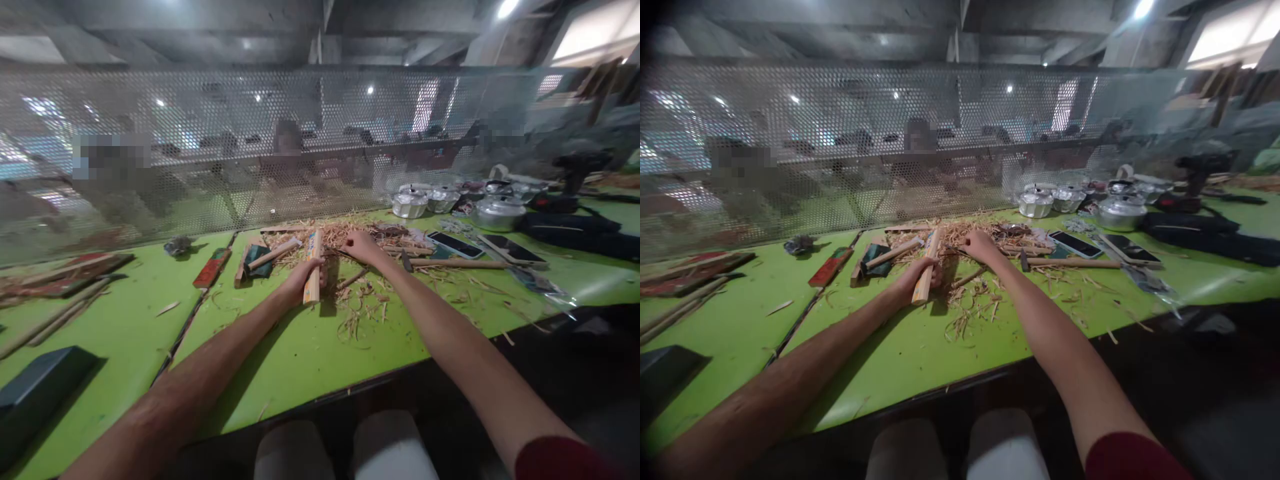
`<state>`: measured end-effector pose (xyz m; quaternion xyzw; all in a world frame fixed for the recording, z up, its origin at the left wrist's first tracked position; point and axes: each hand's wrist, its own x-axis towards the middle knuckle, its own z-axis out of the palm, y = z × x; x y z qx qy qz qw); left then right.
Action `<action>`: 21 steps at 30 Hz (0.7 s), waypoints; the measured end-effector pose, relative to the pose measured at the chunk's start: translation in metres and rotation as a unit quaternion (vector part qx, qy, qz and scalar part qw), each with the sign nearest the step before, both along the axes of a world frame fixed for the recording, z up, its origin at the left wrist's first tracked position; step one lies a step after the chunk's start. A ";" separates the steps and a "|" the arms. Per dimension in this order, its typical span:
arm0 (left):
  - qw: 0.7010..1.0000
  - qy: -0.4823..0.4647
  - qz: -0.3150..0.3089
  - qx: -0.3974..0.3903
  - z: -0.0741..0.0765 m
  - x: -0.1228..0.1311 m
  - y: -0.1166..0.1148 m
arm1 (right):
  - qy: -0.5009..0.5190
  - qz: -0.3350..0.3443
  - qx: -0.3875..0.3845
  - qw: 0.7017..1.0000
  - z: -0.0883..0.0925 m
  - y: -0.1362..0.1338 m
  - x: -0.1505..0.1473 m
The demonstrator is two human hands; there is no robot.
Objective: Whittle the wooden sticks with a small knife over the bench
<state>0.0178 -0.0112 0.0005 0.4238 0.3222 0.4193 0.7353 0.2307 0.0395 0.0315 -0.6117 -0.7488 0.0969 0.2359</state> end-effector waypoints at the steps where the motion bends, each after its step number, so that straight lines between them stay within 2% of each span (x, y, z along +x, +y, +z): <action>1: 1.000 -0.005 0.003 -0.011 -0.001 0.000 0.001 | -0.034 0.005 -0.015 0.999 0.001 -0.002 -0.002; 3: 1.000 -0.012 0.005 -0.024 -0.002 0.001 0.003 | -0.051 0.008 -0.036 0.998 0.002 -0.006 -0.005; 9: 0.998 -0.024 0.014 -0.055 0.000 0.003 0.006 | -0.108 -0.022 -0.035 0.993 0.003 -0.008 -0.009; 12: 0.998 -0.020 0.010 -0.064 0.000 0.003 0.007 | -0.091 -0.022 -0.037 0.995 0.001 -0.003 -0.006; 15: 0.997 -0.026 0.023 -0.062 0.000 0.003 0.007 | -0.007 -0.022 0.009 1.000 -0.003 0.006 -0.002; 18: 0.997 -0.012 0.028 -0.070 0.002 0.002 0.006 | 0.102 -0.014 0.072 0.992 -0.006 0.012 -0.002; 21: 0.997 -0.009 0.021 -0.072 0.005 0.003 0.005 | 0.233 0.020 0.049 0.971 -0.004 0.011 -0.006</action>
